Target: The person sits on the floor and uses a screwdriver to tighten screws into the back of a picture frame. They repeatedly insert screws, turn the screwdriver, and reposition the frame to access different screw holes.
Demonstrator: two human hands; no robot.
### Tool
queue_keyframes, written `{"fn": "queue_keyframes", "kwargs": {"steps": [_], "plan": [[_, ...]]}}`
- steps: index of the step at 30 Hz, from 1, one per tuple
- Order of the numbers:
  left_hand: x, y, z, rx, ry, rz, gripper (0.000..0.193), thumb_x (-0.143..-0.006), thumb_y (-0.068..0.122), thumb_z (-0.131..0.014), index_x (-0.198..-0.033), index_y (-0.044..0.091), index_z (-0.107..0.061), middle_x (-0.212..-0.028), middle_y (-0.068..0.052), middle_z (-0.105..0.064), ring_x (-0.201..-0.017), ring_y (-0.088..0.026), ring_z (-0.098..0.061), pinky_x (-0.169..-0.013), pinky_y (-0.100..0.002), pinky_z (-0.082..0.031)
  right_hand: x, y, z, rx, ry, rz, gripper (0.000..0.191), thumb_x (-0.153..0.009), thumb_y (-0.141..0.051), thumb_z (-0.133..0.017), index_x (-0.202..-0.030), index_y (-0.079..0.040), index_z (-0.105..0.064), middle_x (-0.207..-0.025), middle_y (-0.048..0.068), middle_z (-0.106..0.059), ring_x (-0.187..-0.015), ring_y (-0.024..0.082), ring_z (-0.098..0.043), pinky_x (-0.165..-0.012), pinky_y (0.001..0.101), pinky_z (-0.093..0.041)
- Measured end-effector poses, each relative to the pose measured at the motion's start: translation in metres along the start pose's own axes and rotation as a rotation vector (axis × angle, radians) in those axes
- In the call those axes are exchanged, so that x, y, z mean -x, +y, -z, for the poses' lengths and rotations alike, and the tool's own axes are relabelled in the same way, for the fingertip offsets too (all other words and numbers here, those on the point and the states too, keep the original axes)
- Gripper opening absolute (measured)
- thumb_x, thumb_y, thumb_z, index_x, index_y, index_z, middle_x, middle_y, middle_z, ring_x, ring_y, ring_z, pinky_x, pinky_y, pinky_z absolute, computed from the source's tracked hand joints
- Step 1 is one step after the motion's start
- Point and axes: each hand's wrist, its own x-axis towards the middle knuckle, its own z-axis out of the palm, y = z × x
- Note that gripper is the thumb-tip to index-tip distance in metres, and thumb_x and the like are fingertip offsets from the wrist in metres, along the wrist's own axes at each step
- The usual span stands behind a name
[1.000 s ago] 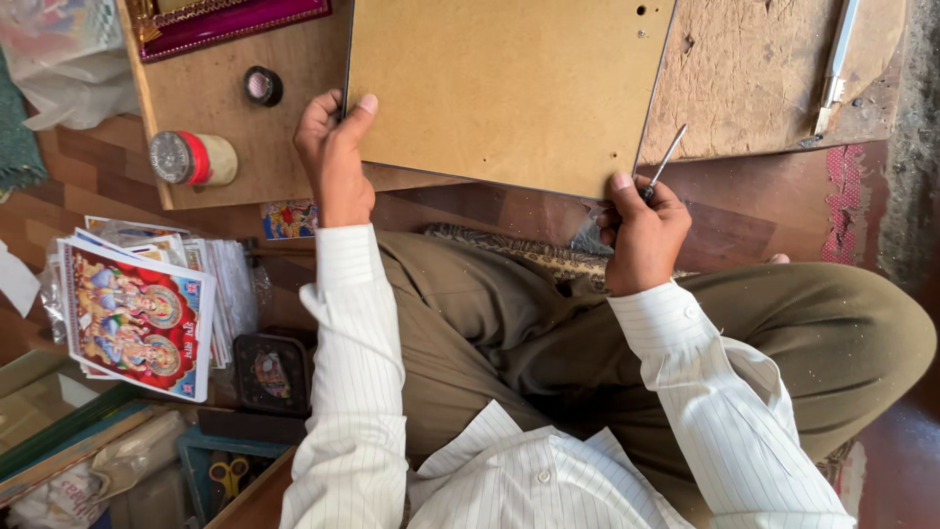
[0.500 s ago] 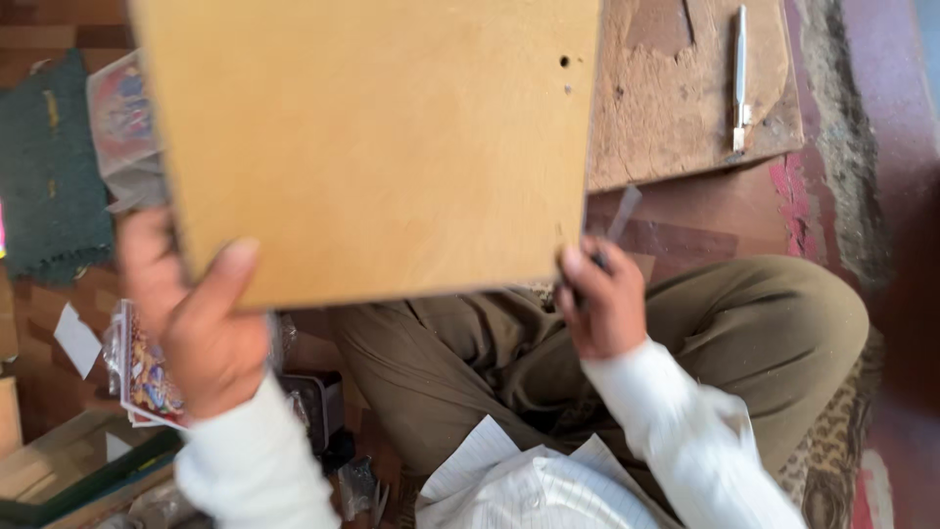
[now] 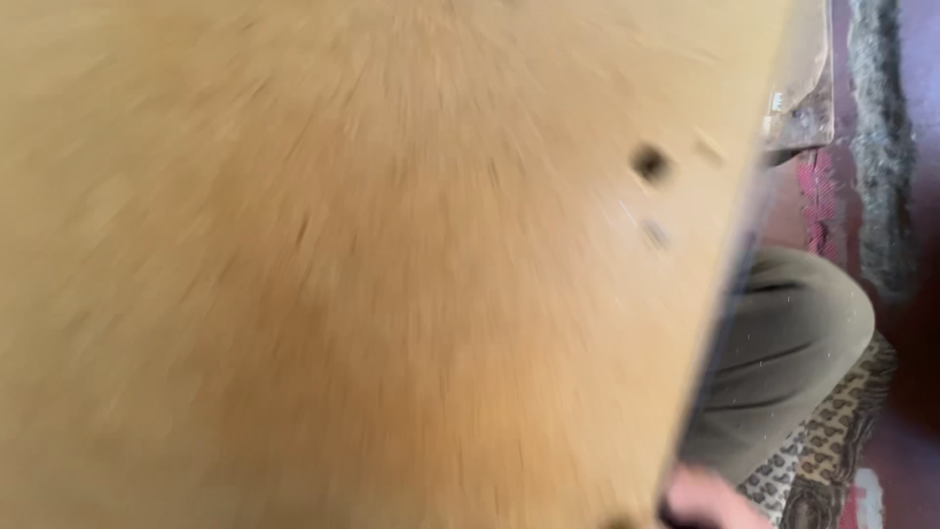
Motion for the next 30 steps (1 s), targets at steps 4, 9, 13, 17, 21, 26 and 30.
{"fn": "queue_keyframes", "kwargs": {"steps": [4, 9, 13, 17, 21, 26, 30], "plan": [[0.029, 0.018, 0.003, -0.03, -0.031, 0.015, 0.052, -0.094, -0.003, -0.064, -0.144, -0.006, -0.048, -0.134, -0.018, -0.059, -0.121, -0.026, -0.06, -0.114, -0.037, -0.046, 0.005, 0.012, -0.008, -0.156, -0.117, -0.15, 0.027, -0.087, -0.006, -0.077, -0.107, 0.011, -0.069, -0.077, 0.013, -0.067, -0.056, 0.014, -0.057, -0.047, 0.0259, -0.042], [0.05, 0.027, -0.004, -0.105, -0.066, 0.057, 0.056, -0.093, -0.003, -0.063, -0.147, -0.007, -0.047, -0.136, -0.02, -0.059, -0.124, -0.028, -0.06, -0.115, -0.039, -0.047, -0.016, 0.032, -0.018, -0.125, -0.213, -0.284, 0.02, -0.09, -0.005, -0.073, -0.106, 0.007, -0.071, -0.074, 0.006, -0.065, -0.058, 0.01, -0.056, -0.047, 0.0218, -0.037], [0.065, 0.034, -0.012, 0.023, -0.073, 0.107, 0.062, -0.092, -0.005, -0.067, -0.15, -0.006, -0.046, -0.138, -0.016, -0.06, -0.125, -0.025, -0.06, -0.118, -0.037, -0.045, -0.009, 0.034, -0.016, -0.167, -0.296, -0.27, 0.017, -0.094, -0.005, -0.073, -0.108, 0.005, -0.071, -0.077, 0.005, -0.066, -0.061, 0.008, -0.056, -0.048, 0.0207, -0.037], [0.077, 0.041, -0.013, -0.021, -0.008, 0.112, 0.072, -0.084, -0.006, -0.069, -0.153, -0.002, -0.047, -0.136, -0.013, -0.064, -0.125, -0.022, -0.063, -0.118, -0.037, -0.047, -0.001, 0.04, -0.007, -0.171, -0.316, -0.273, 0.016, -0.093, -0.004, -0.072, -0.108, 0.003, -0.071, -0.081, 0.004, -0.069, -0.062, 0.008, -0.059, -0.049, 0.0206, -0.039], [0.085, 0.036, -0.008, 0.027, -0.057, 0.084, 0.058, -0.089, -0.007, -0.068, -0.144, -0.005, -0.049, -0.133, -0.016, -0.064, -0.123, -0.025, -0.063, -0.117, -0.039, -0.047, -0.002, 0.052, -0.001, -0.224, -0.351, -0.289, 0.016, -0.093, -0.004, -0.073, -0.108, 0.003, -0.071, -0.081, 0.005, -0.069, -0.065, 0.008, -0.06, -0.051, 0.0208, -0.04], [0.089, 0.029, -0.006, 0.068, -0.065, 0.096, 0.056, -0.091, -0.008, -0.068, -0.144, -0.006, -0.05, -0.132, -0.016, -0.063, -0.121, -0.025, -0.063, -0.116, -0.039, -0.047, -0.001, 0.055, 0.006, -0.212, -0.347, -0.29, 0.011, -0.092, -0.003, -0.074, -0.102, 0.001, -0.07, -0.078, 0.004, -0.068, -0.062, 0.008, -0.059, -0.048, 0.0201, -0.038], [0.087, 0.027, -0.01, 0.024, -0.014, 0.138, 0.066, -0.087, -0.006, -0.068, -0.151, -0.003, -0.049, -0.133, -0.013, -0.065, -0.124, -0.023, -0.064, -0.116, -0.036, -0.049, -0.001, 0.054, 0.004, -0.2, -0.324, -0.301, 0.009, -0.091, -0.003, -0.075, -0.099, -0.001, -0.069, -0.072, 0.002, -0.064, -0.058, 0.006, -0.055, -0.047, 0.0198, -0.034]]}}
